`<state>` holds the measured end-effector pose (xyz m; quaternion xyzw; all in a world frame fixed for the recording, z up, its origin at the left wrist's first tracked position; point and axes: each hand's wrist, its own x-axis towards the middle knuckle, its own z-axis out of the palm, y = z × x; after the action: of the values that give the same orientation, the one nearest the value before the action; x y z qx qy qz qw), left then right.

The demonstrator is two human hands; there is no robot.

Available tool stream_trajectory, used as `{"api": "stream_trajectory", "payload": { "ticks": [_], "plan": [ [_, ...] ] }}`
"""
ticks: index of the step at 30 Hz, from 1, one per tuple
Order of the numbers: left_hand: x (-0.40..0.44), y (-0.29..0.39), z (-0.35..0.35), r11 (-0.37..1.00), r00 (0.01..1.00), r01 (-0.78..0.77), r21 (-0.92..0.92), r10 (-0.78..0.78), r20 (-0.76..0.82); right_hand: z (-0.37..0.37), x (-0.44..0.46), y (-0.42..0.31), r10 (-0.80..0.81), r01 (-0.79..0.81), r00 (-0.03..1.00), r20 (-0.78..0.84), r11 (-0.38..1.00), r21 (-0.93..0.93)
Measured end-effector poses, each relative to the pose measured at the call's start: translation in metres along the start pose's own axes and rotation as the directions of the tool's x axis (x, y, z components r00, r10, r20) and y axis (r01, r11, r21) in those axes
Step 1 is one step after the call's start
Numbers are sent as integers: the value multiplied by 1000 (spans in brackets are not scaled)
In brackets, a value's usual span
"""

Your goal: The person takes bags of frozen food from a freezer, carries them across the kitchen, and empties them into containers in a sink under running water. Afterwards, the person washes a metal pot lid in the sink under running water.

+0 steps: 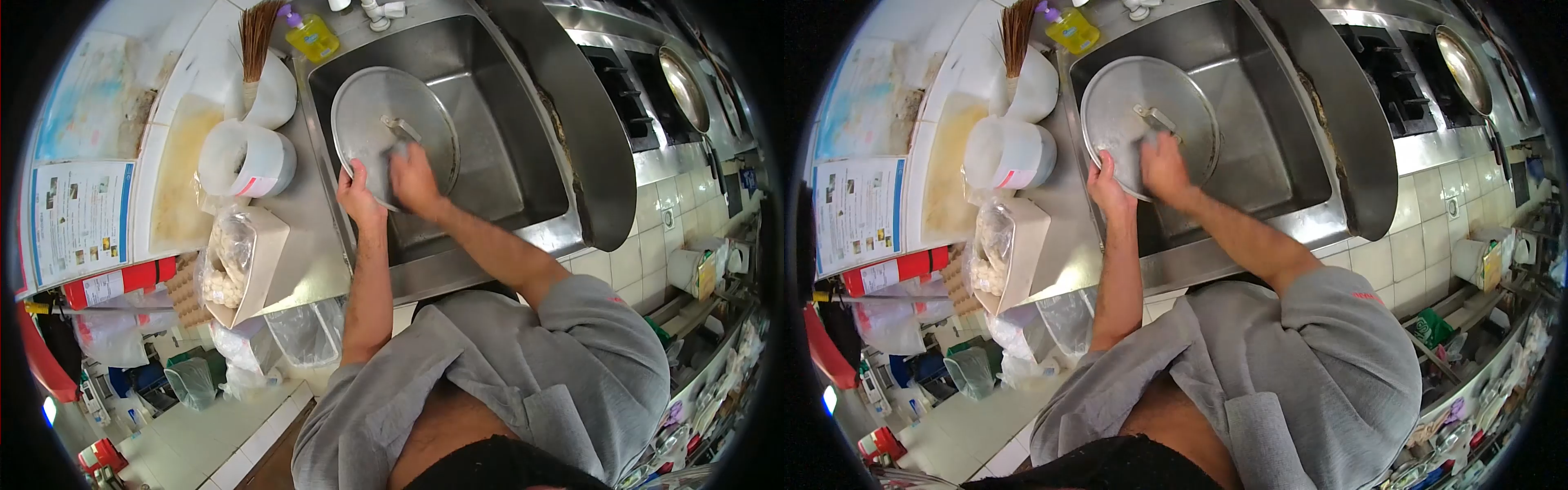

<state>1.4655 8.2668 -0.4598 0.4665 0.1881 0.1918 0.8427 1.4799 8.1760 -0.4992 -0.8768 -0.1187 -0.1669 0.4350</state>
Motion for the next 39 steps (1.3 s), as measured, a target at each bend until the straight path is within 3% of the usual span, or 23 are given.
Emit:
{"api": "stream_trajectory", "payload": {
  "ticks": [1,3,4,5,6,8,10,12,14,16,18,20,22,24,28,30,31,33,34,36,37,39],
  "plan": [
    [-3,-4,0,997,999,-50,62,48,25,3,15,5,198,-198,979,-53,980,-3],
    [-7,-11,4,958,987,-161,237,159,31,8,14,-1,236,-237,970,-60,971,-14],
    [-4,-8,7,959,986,-165,232,162,35,8,17,-2,270,-272,960,-78,962,-25],
    [1,-6,9,970,990,-137,199,138,12,5,5,-4,143,-142,988,-54,990,16],
    [3,-2,6,980,994,-101,174,107,-20,-1,-15,-4,144,-143,988,-50,990,13],
    [7,4,-4,996,998,-46,76,43,40,-21,-44,0,-51,14,985,164,975,223],
    [2,9,-2,1000,999,6,5,-6,-33,-14,-47,43,274,-260,899,342,962,-87],
    [-8,10,-4,998,998,30,49,-27,-52,7,-18,101,688,-692,697,205,719,-63],
    [-14,3,-4,985,997,71,156,-70,-8,23,21,161,655,-644,742,143,756,-117],
    [-15,-7,-5,974,998,47,221,-52,19,16,72,151,486,-509,851,197,857,83],
    [-14,-16,2,964,996,-7,265,-18,90,15,99,91,283,-284,956,81,959,-3],
    [-2,-24,-3,967,995,-11,255,-15,99,6,82,27,124,-139,981,147,986,93],
    [9,-21,-6,995,993,76,67,-82,86,1,34,-15,87,-111,992,95,953,283],
    [13,-16,-9,995,994,86,50,-89,64,-10,-10,-20,76,-163,956,285,941,295],
    [15,-29,-18,986,998,10,165,1,-70,-36,-32,-12,-16,-108,924,382,947,303],
    [13,-31,-8,988,990,83,130,-66,-124,-49,-22,-1,-159,-53,857,489,919,391],
    [13,-34,-6,986,984,143,86,-132,-124,-56,-20,5,-156,-53,858,490,921,385],
    [9,-42,-2,975,971,203,89,-190,-144,-67,-14,16,-119,-66,733,669,967,245],
    [7,-48,-2,960,955,263,98,-244,-168,-67,-20,23,-117,-65,736,667,968,242],
    [5,-69,-11,953,967,246,175,-229,-109,-63,-41,39,-124,119,766,631,992,49],
    [0,-73,-8,917,960,278,286,-259,-103,-66,-41,44,-125,121,768,629,991,50],
    [-11,-55,-1,830,926,350,434,-377,-24,-73,-42,55,18,-131,755,655,984,124]
  ]
}}
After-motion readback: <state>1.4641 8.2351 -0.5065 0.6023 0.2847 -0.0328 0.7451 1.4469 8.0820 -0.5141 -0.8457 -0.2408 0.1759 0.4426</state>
